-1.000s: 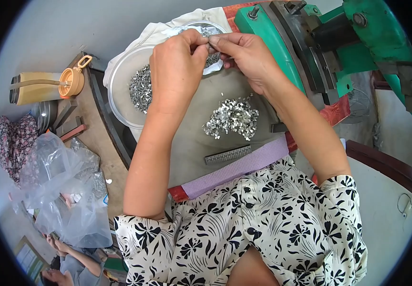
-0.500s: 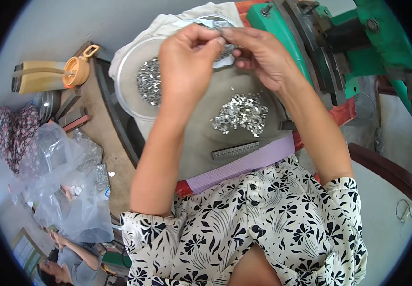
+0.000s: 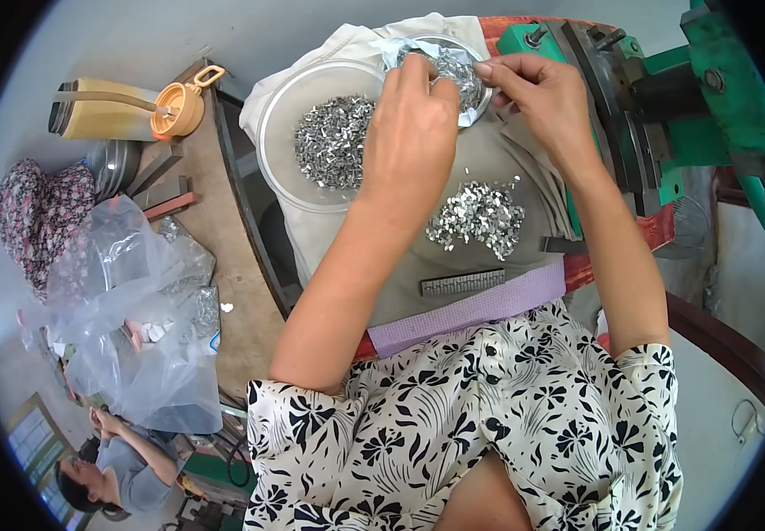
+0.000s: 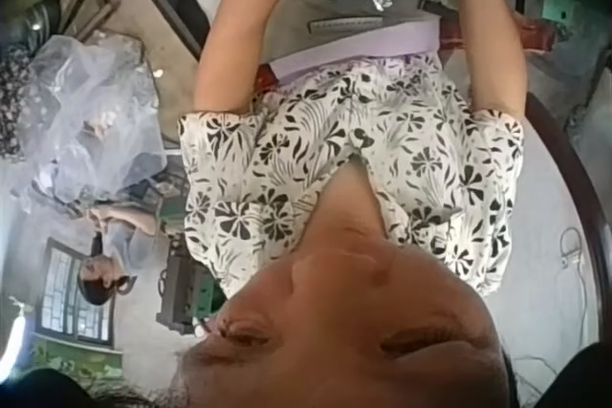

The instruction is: The recorder aligns small metal fasteners onto a guide rail and then uses a press machine to secure them.

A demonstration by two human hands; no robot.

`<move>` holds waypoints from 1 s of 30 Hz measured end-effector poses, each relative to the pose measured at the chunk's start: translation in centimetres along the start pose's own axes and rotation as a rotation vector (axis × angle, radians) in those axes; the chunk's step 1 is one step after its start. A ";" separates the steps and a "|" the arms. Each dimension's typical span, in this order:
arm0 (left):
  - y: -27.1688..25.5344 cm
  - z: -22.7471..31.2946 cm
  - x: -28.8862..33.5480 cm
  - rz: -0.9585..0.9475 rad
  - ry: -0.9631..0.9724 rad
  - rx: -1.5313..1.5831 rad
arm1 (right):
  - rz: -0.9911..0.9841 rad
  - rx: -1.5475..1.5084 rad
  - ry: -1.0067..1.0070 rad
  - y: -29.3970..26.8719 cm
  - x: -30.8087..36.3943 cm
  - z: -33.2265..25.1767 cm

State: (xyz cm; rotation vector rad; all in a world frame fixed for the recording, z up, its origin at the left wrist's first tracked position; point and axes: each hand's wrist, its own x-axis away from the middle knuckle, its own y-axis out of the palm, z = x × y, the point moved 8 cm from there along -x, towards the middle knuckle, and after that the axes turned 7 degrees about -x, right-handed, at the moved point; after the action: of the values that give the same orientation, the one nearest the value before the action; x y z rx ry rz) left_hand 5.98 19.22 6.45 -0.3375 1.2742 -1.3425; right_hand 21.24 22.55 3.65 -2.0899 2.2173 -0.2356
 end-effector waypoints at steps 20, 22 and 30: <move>-1.2 1.6 16.8 -0.443 -0.101 0.356 | -0.234 0.632 -0.538 2.8 15.6 1.6; -1.2 1.7 16.8 -0.456 -0.093 0.342 | -0.232 0.676 -0.520 3.0 15.7 2.5; -3.0 -0.2 20.2 -0.274 -0.303 0.269 | -0.196 0.584 -0.449 3.1 16.1 2.9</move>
State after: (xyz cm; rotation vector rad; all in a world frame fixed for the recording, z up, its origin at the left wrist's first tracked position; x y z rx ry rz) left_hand -1.08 1.53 -0.83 -0.5173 0.8039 -1.6042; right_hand 17.66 6.50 1.01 -1.8033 1.4669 -0.3371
